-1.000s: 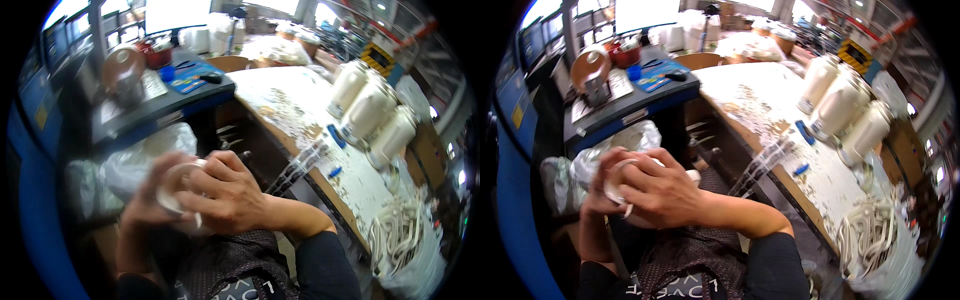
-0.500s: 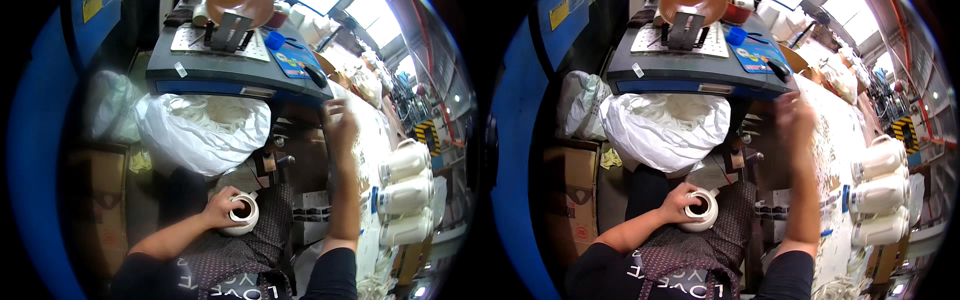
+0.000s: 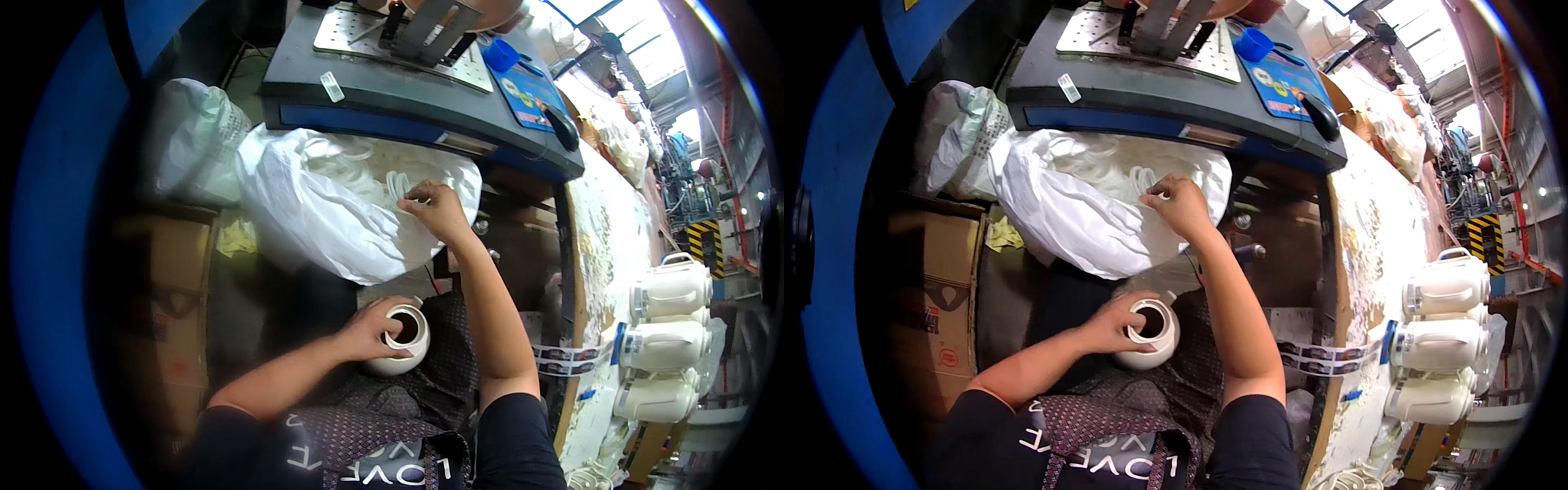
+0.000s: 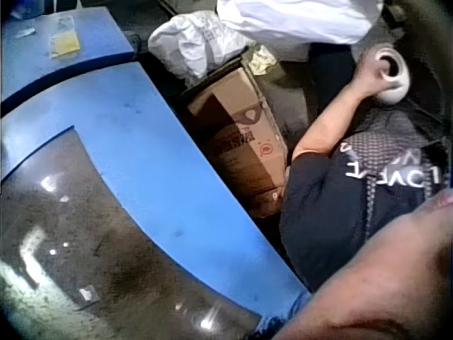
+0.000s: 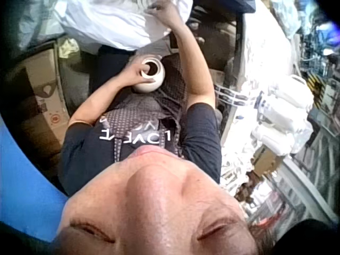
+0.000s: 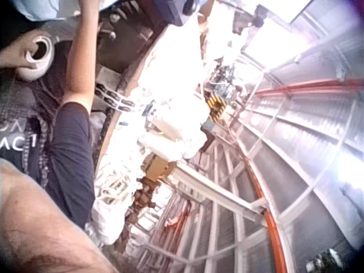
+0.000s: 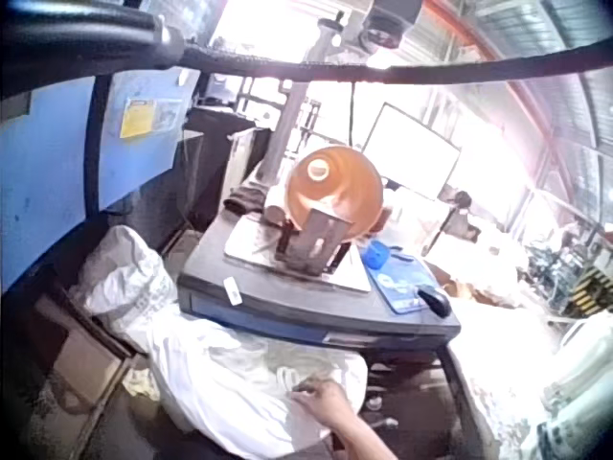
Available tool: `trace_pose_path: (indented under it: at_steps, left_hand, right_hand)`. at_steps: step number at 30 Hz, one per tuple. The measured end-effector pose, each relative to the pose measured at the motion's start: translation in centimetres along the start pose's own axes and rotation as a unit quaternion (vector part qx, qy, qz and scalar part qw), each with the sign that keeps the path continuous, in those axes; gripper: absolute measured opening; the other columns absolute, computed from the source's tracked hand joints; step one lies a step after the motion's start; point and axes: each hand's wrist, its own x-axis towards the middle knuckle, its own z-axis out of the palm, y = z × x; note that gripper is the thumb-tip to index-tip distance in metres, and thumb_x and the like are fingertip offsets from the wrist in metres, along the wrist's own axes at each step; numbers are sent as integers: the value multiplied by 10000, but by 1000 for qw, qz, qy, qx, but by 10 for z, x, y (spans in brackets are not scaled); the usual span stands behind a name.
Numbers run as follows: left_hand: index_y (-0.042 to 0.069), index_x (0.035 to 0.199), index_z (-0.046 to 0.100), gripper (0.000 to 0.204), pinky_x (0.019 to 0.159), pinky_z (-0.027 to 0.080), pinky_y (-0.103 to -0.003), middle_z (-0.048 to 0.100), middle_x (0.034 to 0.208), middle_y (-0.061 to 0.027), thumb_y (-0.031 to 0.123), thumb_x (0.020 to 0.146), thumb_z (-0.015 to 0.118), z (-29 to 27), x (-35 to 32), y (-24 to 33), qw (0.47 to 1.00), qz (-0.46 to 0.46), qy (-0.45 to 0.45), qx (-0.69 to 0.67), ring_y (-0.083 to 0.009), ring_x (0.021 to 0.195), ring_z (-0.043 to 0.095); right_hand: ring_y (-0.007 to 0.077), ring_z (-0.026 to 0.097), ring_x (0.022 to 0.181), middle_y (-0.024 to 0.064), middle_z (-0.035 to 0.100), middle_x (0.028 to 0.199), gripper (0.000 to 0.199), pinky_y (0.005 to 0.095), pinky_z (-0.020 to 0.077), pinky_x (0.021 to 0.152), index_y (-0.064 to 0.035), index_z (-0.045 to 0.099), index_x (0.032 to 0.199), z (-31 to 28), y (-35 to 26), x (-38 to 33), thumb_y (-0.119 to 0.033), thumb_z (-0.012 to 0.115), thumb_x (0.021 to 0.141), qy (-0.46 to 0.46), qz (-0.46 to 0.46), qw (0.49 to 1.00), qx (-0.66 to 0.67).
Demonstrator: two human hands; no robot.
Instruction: The person assembles white electric kettles by attaching handles, applying labels, and inserting metal heating elements. They work on their lap in a cluttered workspace, handling components one at a time and placing finished units on a nearby table.
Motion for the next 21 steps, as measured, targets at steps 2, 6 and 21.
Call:
trace_pose_path:
  at_steps: [2,6,21]
  left_hand:
    - [42,634,479,468,996,415,-411,531,1333,-188,291,661,874,1,1,-1,1000,25,-2,-8,-368,1221,512]
    - [29,626,476,474,935,464,-399,548,1307,-177,280,642,878,6,2,5,999,45,-1,-1,-353,1153,563]
    - [54,750,619,334,913,493,-373,633,1133,-168,148,591,897,-5,20,72,986,65,145,42,-328,1077,618]
  right_hand:
    - [290,649,796,170,684,827,324,385,498,725,-8,739,871,-9,1,-19,-316,752,772,2,52,998,16]
    - [179,648,677,134,715,764,277,294,488,674,36,725,835,-8,-8,-34,-242,719,831,124,59,974,181]
    - [177,679,641,102,693,697,201,304,515,621,19,673,794,-29,34,-335,-180,692,816,99,187,968,138]
